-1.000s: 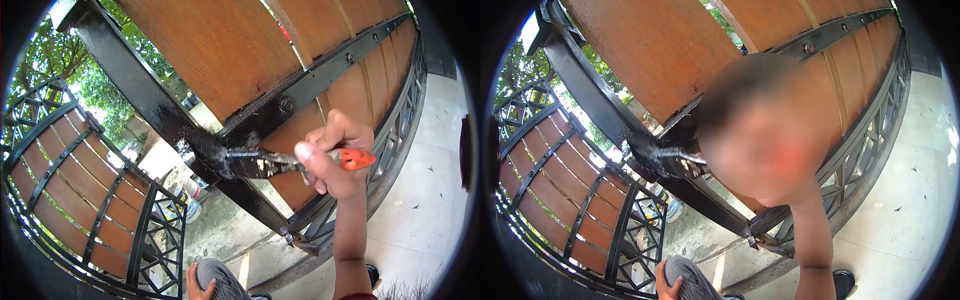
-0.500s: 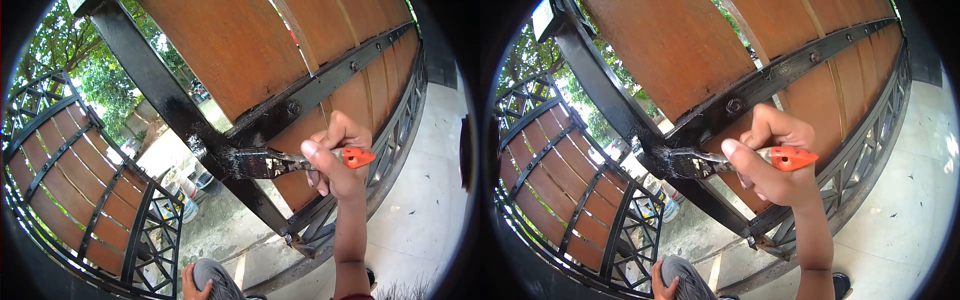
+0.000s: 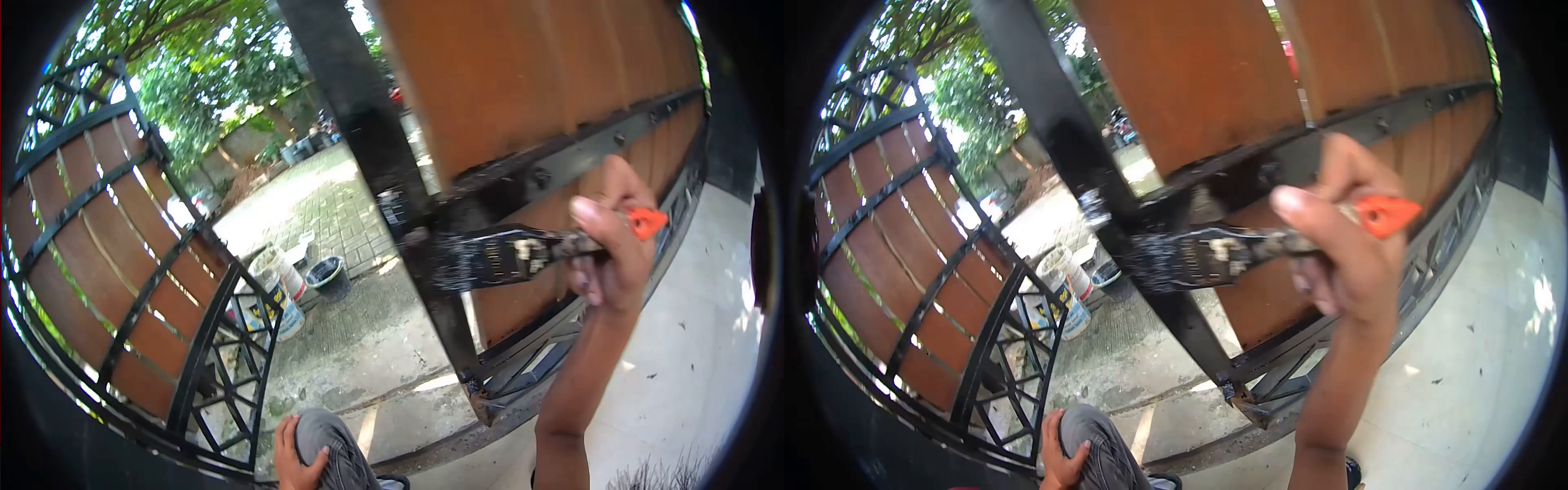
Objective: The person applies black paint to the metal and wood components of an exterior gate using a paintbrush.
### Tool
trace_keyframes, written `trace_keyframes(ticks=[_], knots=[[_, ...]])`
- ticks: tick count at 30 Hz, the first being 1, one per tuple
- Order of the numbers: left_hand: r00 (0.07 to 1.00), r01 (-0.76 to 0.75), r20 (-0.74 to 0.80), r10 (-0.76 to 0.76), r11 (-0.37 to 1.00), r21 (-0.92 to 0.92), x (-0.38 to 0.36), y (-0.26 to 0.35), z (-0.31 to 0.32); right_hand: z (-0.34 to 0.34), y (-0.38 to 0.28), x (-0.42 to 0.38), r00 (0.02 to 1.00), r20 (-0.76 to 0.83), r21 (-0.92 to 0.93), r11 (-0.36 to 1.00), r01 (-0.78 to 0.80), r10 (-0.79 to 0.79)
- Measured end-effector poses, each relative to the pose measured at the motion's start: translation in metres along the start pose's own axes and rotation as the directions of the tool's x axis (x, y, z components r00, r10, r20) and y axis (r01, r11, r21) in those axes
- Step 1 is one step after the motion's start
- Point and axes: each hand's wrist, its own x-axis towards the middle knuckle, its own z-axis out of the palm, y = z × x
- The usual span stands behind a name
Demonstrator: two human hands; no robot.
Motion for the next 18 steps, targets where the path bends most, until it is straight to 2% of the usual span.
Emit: trace_keyframes(ticks=[1,2,3,4,5,6,7,8,9,10,12,15,16,18], knots=[[0.999,0.031,-0.010,-0.032,0.998,-0.047,-0.001,-0.001,0.000,0.002,-0.001,0.000,1.000,-0.023,-0.075,0.997,0.001,-0.003],[0.994,0.096,-0.038,-0.099,0.994,-0.059,-0.004,-0.001,0.000,-0.003,-0.001,-0.001,0.995,-0.062,-0.125,0.990,0.063,-0.072],[0.997,0.067,-0.026,-0.068,0.997,-0.032,-0.002,0.001,-0.004,-0.022,0.000,-0.005,0.963,-0.262,-0.229,0.973,0.000,-0.062],[0.998,0.053,-0.024,-0.052,0.999,0.004,-0.001,-0.001,-0.011,-0.024,-0.002,-0.005,0.874,-0.479,-0.178,0.984,-0.008,-0.080],[0.996,0.081,0.024,-0.081,0.997,-0.010,-0.002,-0.005,-0.015,-0.041,0.003,-0.005,0.900,-0.425,-0.228,0.974,-0.003,-0.097],[0.990,0.119,0.076,-0.117,0.993,-0.018,-0.003,-0.009,-0.017,-0.067,0.015,-0.006,0.963,-0.244,-0.256,0.965,0.051,-0.116],[0.993,0.103,0.052,-0.103,0.995,0.001,-0.007,-0.013,-0.017,-0.090,0.026,-0.005,0.989,-0.029,-0.237,0.962,0.137,-0.148],[0.990,0.122,0.072,-0.121,0.992,-0.015,-0.008,-0.017,-0.023,-0.097,0.037,-0.003,0.975,0.139,-0.183,0.963,0.200,-0.176],[0.979,0.196,0.051,-0.195,0.981,-0.004,-0.014,-0.020,-0.028,-0.052,0.016,-0.006,0.965,0.165,-0.173,0.957,0.234,-0.206],[0.984,0.175,0.037,-0.175,0.985,-0.004,-0.016,-0.025,-0.032,-0.010,-0.009,-0.013,0.951,0.179,-0.174,0.943,0.284,-0.253],[0.991,0.137,0.008,-0.137,0.990,-0.019,-0.020,-0.036,-0.040,0.024,-0.014,-0.012,0.930,0.208,-0.181,0.923,0.341,-0.303],[0.987,0.157,-0.019,-0.158,0.986,-0.059,-0.025,-0.040,-0.042,0.017,-0.007,-0.018,0.941,-0.034,-0.122,0.936,0.331,-0.337],[0.988,0.148,-0.043,-0.150,0.987,-0.056,-0.026,-0.044,-0.039,0.003,-0.011,-0.017,0.934,0.063,-0.166,0.919,0.357,-0.351],[0.993,0.114,-0.021,-0.116,0.989,-0.091,-0.026,-0.047,-0.040,-0.047,-0.041,-0.027,0.829,0.123,-0.500,0.688,0.526,-0.545]])
